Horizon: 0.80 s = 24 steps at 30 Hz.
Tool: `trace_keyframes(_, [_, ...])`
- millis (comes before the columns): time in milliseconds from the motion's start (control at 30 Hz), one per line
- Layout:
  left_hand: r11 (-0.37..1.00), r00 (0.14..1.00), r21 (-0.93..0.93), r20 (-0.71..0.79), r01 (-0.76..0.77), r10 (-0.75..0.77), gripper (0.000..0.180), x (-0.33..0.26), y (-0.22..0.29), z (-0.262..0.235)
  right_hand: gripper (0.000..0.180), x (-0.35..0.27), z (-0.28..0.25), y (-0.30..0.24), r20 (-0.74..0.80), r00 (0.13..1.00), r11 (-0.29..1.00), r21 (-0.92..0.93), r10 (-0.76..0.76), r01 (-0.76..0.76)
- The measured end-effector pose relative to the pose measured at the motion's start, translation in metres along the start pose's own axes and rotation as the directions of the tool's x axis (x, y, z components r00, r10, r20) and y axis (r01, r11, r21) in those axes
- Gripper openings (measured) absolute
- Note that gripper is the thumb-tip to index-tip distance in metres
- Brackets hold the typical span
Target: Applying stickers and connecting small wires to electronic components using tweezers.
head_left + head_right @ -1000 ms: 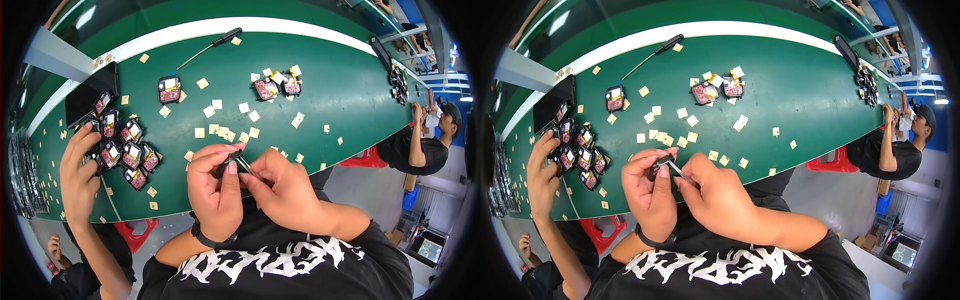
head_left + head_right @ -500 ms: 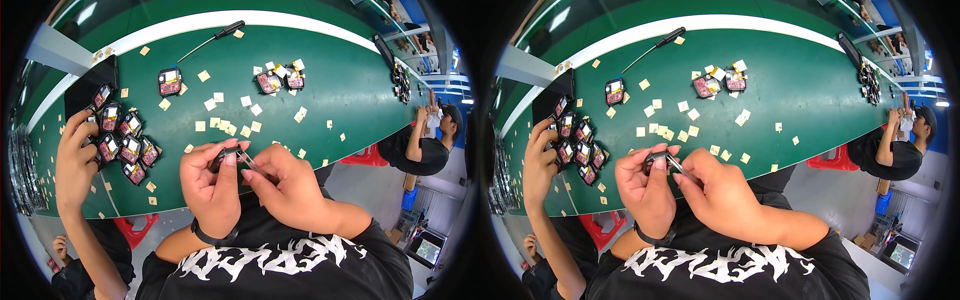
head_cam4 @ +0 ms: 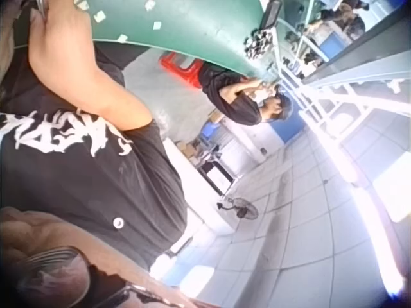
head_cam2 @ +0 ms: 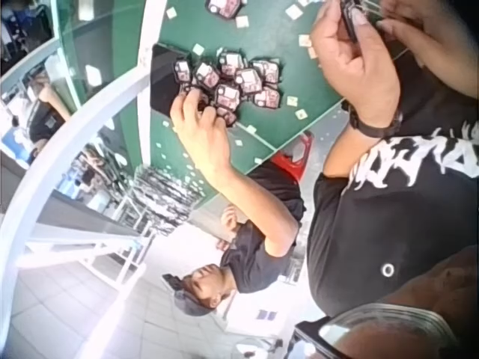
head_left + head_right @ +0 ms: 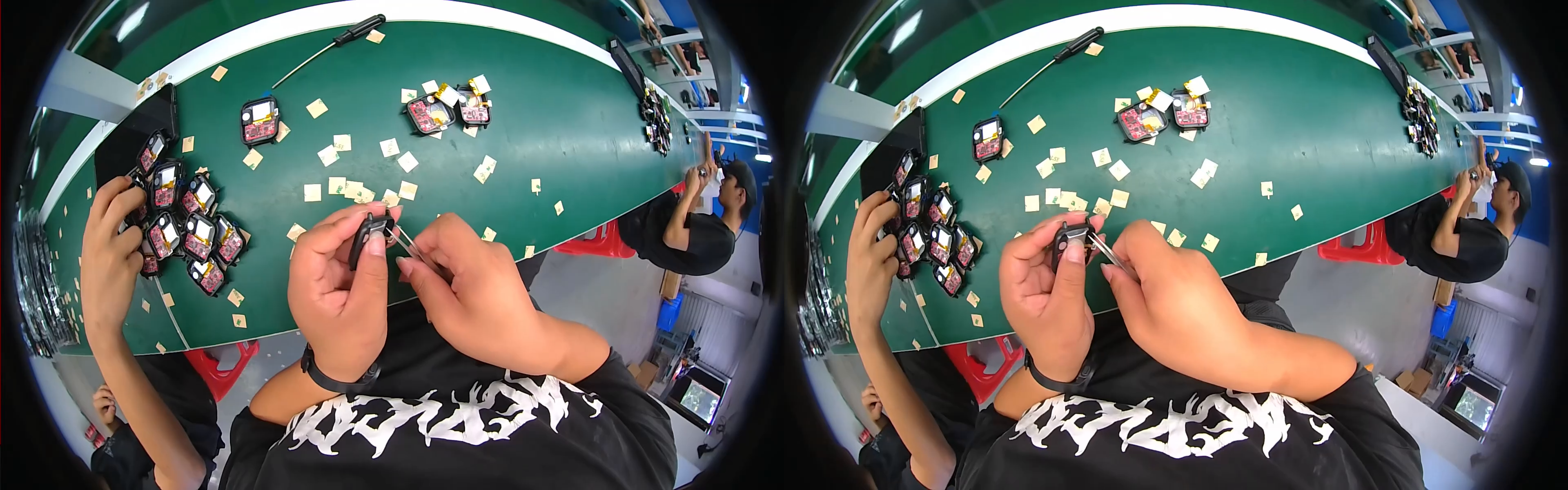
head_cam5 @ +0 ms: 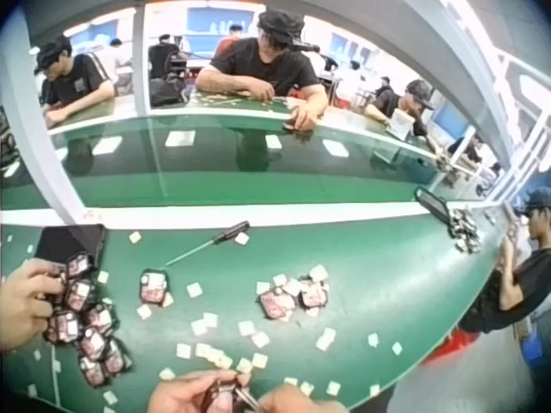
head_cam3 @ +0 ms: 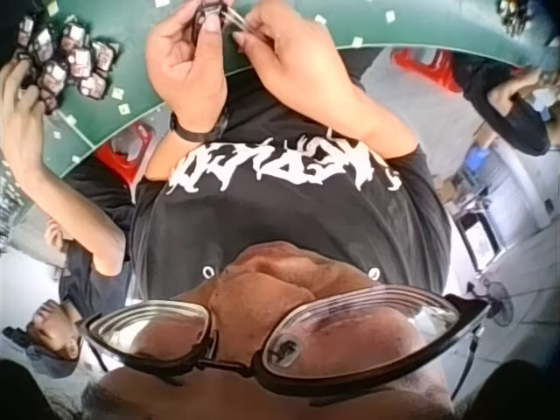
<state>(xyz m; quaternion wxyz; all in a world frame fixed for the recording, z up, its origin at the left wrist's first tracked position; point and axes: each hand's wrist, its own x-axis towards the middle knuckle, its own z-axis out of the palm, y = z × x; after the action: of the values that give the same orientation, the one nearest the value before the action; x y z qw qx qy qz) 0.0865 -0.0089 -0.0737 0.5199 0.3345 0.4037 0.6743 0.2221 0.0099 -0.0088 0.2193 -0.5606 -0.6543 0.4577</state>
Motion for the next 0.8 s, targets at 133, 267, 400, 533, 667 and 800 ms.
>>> trace_keyframes(133, [0.997, 0.999, 0.072, 0.024, -0.035, 0.034, 0.024, -0.002, -0.001, 0.001, 0.018, 0.002, -0.001, -0.002, 0.018, 0.999, 0.999, -0.023, -0.04, 0.04])
trace_keyframes(267, [0.993, 0.999, 0.116, -0.015, -0.032, 0.034, 0.022, -0.005, 0.001, 0.002, 0.018, -0.001, 0.005, 0.005, -0.022, 0.995, 0.992, 0.087, -0.093, 0.095])
trace_keyframes(400, [0.993, 0.999, 0.117, -0.035, -0.007, 0.011, 0.022, -0.004, 0.002, 0.005, 0.019, -0.001, -0.005, 0.001, 0.076, 0.996, 0.997, 0.057, -0.053, 0.049])
trace_keyframes(533, [0.994, 0.999, 0.112, -0.025, -0.02, 0.022, 0.023, -0.007, 0.0, 0.004, 0.019, -0.006, -0.002, 0.007, 0.039, 0.997, 0.992, 0.112, -0.065, 0.06])
trace_keyframes(667, [0.994, 0.994, 0.089, -0.091, 0.067, -0.058, 0.025, -0.006, 0.004, 0.001, 0.017, -0.003, 0.001, 0.004, 0.022, 0.996, 0.989, 0.12, -0.089, 0.085])
trace_keyframes(800, [0.996, 0.996, 0.08, -0.084, 0.045, -0.038, 0.026, -0.005, 0.003, 0.002, 0.017, -0.003, 0.003, 0.007, -0.005, 0.995, 0.985, 0.137, -0.102, 0.102])
